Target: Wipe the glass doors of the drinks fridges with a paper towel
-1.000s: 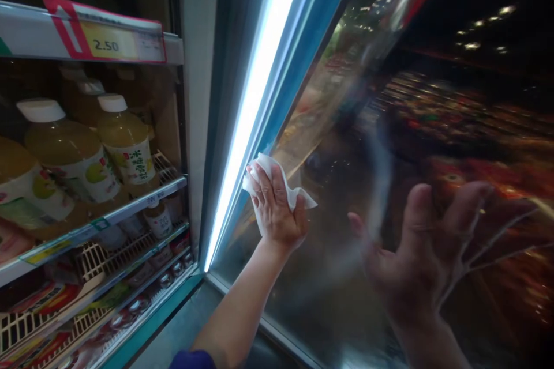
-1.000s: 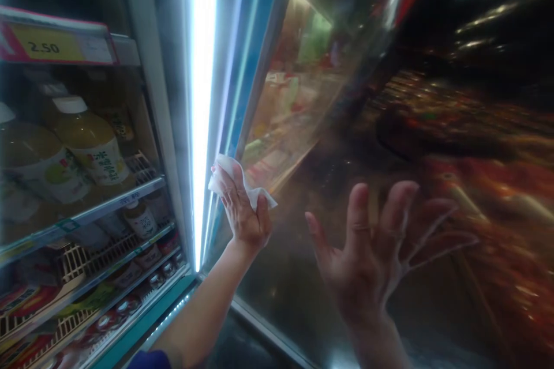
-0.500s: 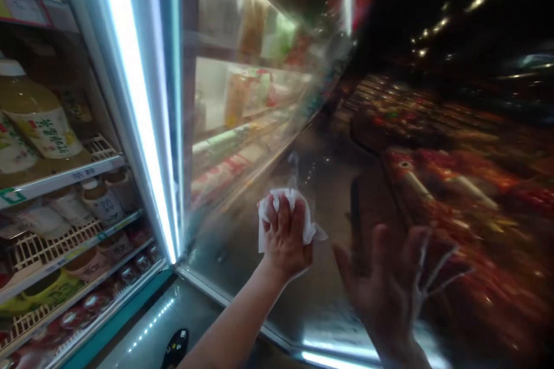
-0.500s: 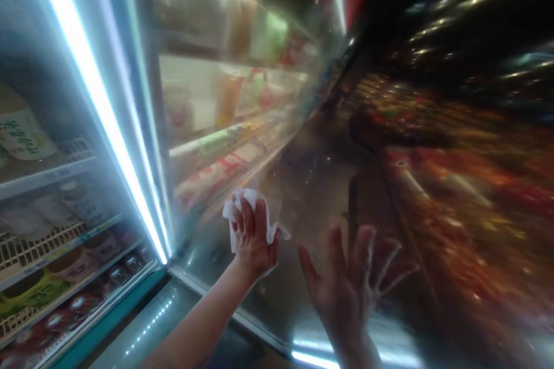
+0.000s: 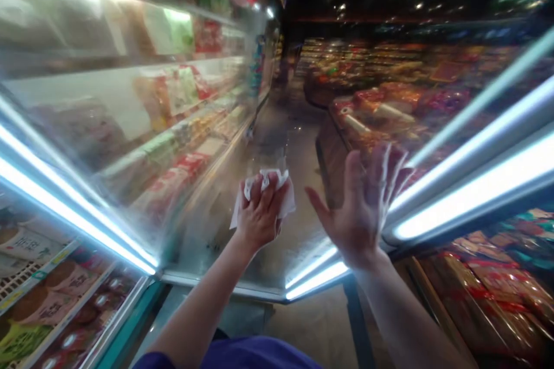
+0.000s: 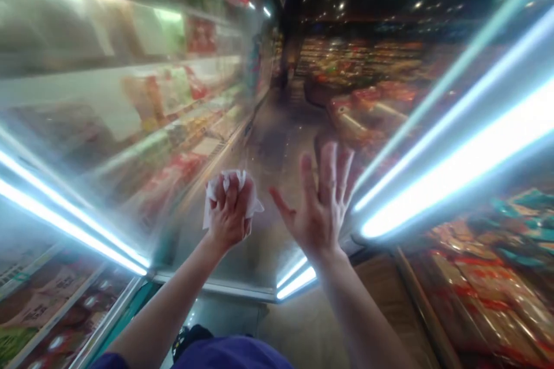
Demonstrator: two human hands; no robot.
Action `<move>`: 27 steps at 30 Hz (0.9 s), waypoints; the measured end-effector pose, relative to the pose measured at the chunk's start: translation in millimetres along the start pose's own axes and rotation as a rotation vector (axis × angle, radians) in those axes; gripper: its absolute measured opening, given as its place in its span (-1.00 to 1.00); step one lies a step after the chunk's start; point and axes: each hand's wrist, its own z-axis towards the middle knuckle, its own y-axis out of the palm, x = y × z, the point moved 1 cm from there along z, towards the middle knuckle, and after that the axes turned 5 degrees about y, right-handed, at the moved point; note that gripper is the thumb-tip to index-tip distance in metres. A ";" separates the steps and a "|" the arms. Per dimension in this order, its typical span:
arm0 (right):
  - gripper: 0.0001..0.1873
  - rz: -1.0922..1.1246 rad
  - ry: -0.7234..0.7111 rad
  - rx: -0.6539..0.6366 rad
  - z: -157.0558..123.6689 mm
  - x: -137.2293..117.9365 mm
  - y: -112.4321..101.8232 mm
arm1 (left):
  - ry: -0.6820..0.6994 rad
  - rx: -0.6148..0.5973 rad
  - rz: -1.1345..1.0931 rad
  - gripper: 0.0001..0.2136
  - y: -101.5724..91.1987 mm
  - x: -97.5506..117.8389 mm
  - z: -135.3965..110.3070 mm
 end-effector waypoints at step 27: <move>-0.29 0.051 0.287 -0.072 -23.9 -53.5 31.3 | 0.278 -0.444 0.024 -0.37 -68.7 -171.1 -0.9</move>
